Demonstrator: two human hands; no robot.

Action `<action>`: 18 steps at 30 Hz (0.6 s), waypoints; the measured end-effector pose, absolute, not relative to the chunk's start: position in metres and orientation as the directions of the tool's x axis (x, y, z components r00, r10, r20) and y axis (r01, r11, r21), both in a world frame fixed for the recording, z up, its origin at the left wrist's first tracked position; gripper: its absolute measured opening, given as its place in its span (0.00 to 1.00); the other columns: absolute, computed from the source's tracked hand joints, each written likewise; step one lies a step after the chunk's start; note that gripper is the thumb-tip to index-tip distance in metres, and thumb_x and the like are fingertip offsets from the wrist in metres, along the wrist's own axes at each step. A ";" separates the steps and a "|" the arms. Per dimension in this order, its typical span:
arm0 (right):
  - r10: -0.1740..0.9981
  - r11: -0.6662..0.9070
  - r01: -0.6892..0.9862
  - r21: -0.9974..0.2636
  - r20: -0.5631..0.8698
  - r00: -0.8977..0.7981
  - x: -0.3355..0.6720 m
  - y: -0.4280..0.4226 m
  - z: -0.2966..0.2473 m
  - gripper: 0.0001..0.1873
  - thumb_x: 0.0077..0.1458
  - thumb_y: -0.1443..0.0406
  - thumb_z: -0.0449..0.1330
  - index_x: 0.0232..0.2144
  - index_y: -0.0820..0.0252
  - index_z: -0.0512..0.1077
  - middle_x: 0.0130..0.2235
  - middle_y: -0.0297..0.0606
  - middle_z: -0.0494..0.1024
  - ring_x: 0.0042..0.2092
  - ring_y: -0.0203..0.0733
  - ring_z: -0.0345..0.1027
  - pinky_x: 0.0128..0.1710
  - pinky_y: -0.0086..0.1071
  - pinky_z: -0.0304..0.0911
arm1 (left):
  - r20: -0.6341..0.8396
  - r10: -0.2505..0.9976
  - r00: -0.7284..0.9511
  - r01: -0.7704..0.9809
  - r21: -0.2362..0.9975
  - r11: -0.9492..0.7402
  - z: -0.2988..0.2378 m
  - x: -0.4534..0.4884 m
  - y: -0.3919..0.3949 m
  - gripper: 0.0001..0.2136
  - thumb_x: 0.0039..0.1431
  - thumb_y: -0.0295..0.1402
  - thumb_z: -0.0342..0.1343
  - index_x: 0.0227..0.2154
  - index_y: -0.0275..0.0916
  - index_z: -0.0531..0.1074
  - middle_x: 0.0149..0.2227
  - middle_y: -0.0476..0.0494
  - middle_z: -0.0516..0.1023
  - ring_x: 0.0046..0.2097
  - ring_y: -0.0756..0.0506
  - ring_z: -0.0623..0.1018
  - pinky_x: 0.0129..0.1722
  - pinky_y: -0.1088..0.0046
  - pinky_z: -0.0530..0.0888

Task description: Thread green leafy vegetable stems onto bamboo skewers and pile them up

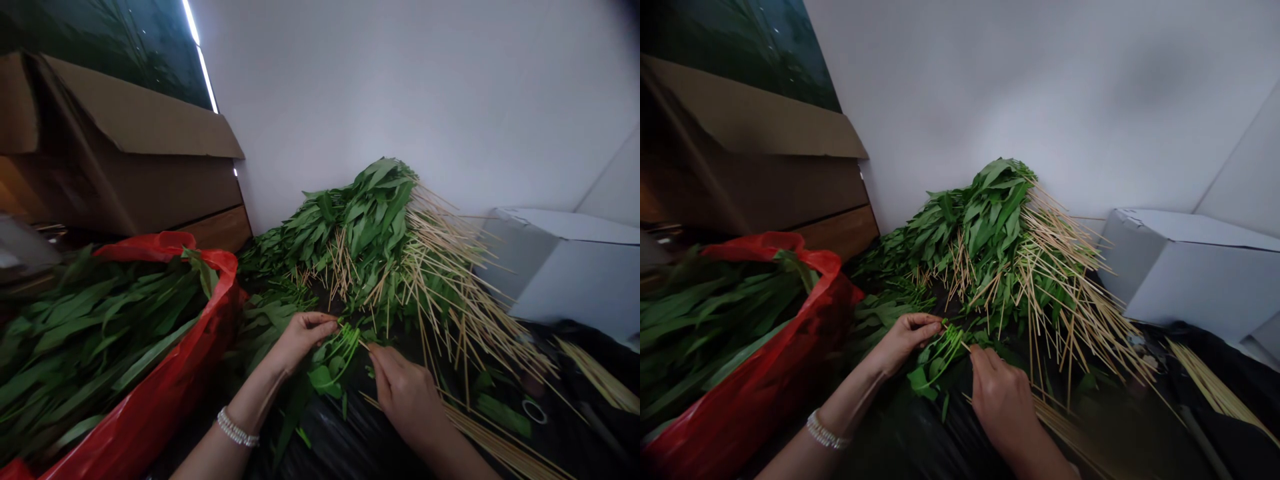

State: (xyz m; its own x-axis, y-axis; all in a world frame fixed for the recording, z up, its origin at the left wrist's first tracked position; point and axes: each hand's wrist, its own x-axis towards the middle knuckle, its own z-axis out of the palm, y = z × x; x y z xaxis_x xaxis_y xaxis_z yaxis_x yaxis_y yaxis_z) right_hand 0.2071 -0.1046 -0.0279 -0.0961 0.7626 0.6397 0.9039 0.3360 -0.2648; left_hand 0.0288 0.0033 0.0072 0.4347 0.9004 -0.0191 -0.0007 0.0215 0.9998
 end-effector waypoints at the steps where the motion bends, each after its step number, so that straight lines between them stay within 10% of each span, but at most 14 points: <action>1: 0.765 0.337 0.903 -0.268 0.637 -0.096 0.207 -0.105 -0.029 0.15 0.61 0.70 0.44 0.43 0.61 0.69 0.33 0.38 0.75 0.35 0.39 0.72 0.35 0.29 0.63 | -0.029 0.899 0.438 0.000 0.999 0.033 0.007 0.029 0.003 0.15 0.42 0.41 0.67 0.30 0.34 0.80 0.22 0.49 0.75 0.20 0.57 0.60 0.21 0.79 0.55; 18: 0.643 0.602 0.798 -0.039 0.616 -0.455 0.181 -0.121 -0.019 0.13 0.57 0.73 0.46 0.40 0.62 0.67 0.27 0.34 0.70 0.25 0.38 0.62 0.25 0.34 0.49 | 0.187 0.911 0.367 0.176 0.948 -0.266 -0.001 0.022 0.021 0.19 0.53 0.46 0.56 0.34 0.33 0.78 0.28 0.44 0.78 0.27 0.51 0.70 0.27 0.77 0.65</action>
